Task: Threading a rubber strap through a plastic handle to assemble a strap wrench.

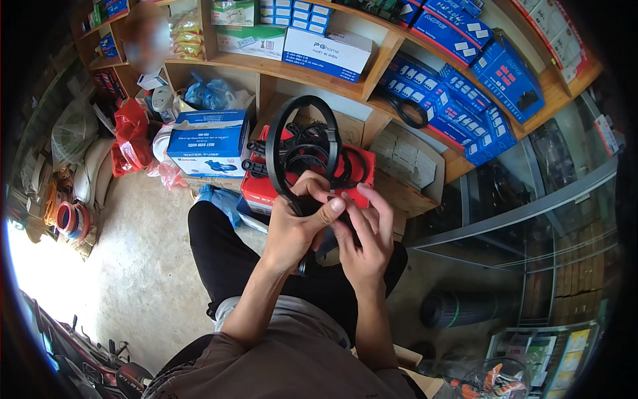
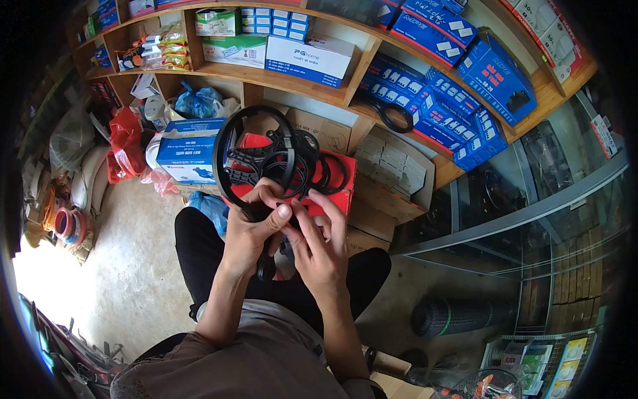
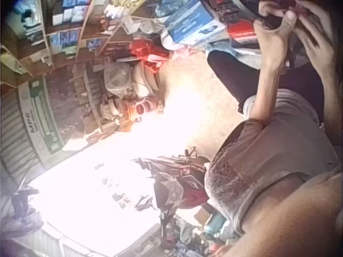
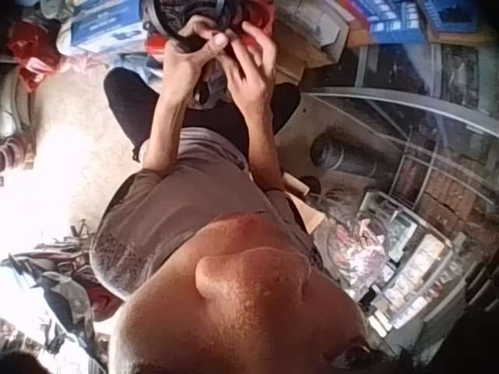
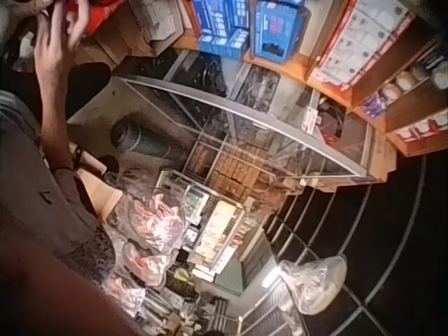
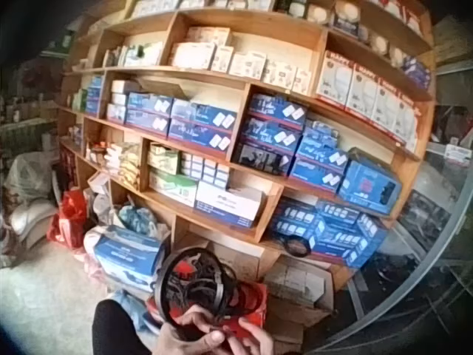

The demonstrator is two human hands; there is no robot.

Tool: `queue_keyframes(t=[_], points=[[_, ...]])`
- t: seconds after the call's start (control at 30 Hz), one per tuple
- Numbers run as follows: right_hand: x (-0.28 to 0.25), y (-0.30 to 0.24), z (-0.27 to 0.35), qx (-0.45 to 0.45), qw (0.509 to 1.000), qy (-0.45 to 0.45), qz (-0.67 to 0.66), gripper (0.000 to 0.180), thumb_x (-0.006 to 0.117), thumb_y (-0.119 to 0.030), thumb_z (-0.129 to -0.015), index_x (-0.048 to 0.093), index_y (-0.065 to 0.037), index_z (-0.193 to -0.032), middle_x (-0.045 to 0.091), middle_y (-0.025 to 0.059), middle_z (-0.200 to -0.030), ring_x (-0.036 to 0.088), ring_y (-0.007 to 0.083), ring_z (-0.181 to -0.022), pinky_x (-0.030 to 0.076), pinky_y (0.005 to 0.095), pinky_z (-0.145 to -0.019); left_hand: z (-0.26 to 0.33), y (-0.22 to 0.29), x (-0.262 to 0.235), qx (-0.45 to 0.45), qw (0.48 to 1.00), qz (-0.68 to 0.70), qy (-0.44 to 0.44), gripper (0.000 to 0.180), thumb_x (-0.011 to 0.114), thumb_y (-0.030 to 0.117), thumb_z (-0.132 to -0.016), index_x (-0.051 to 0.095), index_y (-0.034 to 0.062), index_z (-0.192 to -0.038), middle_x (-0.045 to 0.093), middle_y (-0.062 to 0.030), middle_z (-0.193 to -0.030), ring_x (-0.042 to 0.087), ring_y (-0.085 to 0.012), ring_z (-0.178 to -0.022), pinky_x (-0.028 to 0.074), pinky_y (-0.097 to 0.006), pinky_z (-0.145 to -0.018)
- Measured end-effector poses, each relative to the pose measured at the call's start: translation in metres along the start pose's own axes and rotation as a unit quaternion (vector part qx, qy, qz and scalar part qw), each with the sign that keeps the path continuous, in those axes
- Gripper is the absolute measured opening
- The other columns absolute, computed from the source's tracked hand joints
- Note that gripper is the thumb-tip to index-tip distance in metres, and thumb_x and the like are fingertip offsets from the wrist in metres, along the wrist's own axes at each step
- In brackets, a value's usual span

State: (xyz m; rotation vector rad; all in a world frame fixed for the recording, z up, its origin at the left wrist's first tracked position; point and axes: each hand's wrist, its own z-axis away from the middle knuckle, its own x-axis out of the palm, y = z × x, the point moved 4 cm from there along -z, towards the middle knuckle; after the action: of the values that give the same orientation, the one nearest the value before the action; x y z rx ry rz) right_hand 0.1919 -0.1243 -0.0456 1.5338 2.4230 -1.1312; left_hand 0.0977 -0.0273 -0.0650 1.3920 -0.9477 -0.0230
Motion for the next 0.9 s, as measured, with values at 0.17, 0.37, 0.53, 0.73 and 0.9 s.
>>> queue_keyframes(t=[0.17,0.37,0.53,0.73,0.9], points=[[0.004,0.001,-0.004,-0.051,0.998,-0.008,0.024,0.031,0.076,-0.003,-0.094,0.070,0.000,-0.124,0.073,0.0150,-0.115,0.072,0.0289,-0.091,0.058,0.0377,-0.075,0.002,0.005,-0.002,0.006,1.000,0.012,0.019,0.026,0.080,0.017,-0.096,0.059,0.0015,-0.092,0.054,-0.0022,-0.106,0.053,-0.0038,-0.058,0.037,-0.020,-0.039],[0.009,-0.005,-0.011,0.022,0.999,-0.037,-0.022,0.030,0.080,-0.011,-0.093,0.069,-0.001,-0.119,0.070,0.0133,-0.102,0.070,0.0296,-0.087,0.056,0.0388,-0.071,0.004,0.007,-0.007,-0.016,0.997,0.051,0.056,0.025,0.078,0.020,-0.098,0.060,0.0022,-0.095,0.055,-0.0018,-0.106,0.053,-0.0052,-0.056,0.035,-0.022,-0.039],[0.014,-0.005,-0.017,-0.020,0.999,-0.038,-0.028,0.029,0.080,-0.010,-0.093,0.070,0.001,-0.118,0.069,0.0144,-0.100,0.069,0.0307,-0.085,0.054,0.0390,-0.071,0.004,0.007,-0.013,-0.009,0.995,0.082,0.049,0.020,0.075,0.015,-0.099,0.061,0.0006,-0.096,0.056,-0.0031,-0.109,0.052,-0.0055,-0.057,0.032,-0.022,-0.039],[0.007,-0.007,-0.031,-0.059,0.996,-0.065,-0.030,0.016,0.075,-0.002,-0.096,0.073,0.005,-0.110,0.070,0.0115,-0.096,0.068,0.0222,-0.079,0.052,0.0324,-0.068,-0.009,0.001,-0.024,-0.044,0.984,0.174,-0.006,0.063,0.039,0.060,-0.110,0.053,0.0024,-0.129,0.062,-0.0161,-0.089,0.049,-0.0139,-0.043,0.033,-0.022,-0.037],[0.004,-0.008,-0.036,-0.064,0.990,-0.124,-0.017,0.015,0.075,-0.002,-0.095,0.074,0.004,-0.109,0.069,0.0108,-0.091,0.067,0.0233,-0.076,0.052,0.0339,-0.065,-0.022,-0.014,-0.050,-0.010,0.983,0.182,0.018,0.091,0.015,0.080,-0.102,0.047,0.0043,-0.140,0.071,-0.0195,-0.113,0.057,-0.0147,-0.057,0.041,-0.026,-0.041]])
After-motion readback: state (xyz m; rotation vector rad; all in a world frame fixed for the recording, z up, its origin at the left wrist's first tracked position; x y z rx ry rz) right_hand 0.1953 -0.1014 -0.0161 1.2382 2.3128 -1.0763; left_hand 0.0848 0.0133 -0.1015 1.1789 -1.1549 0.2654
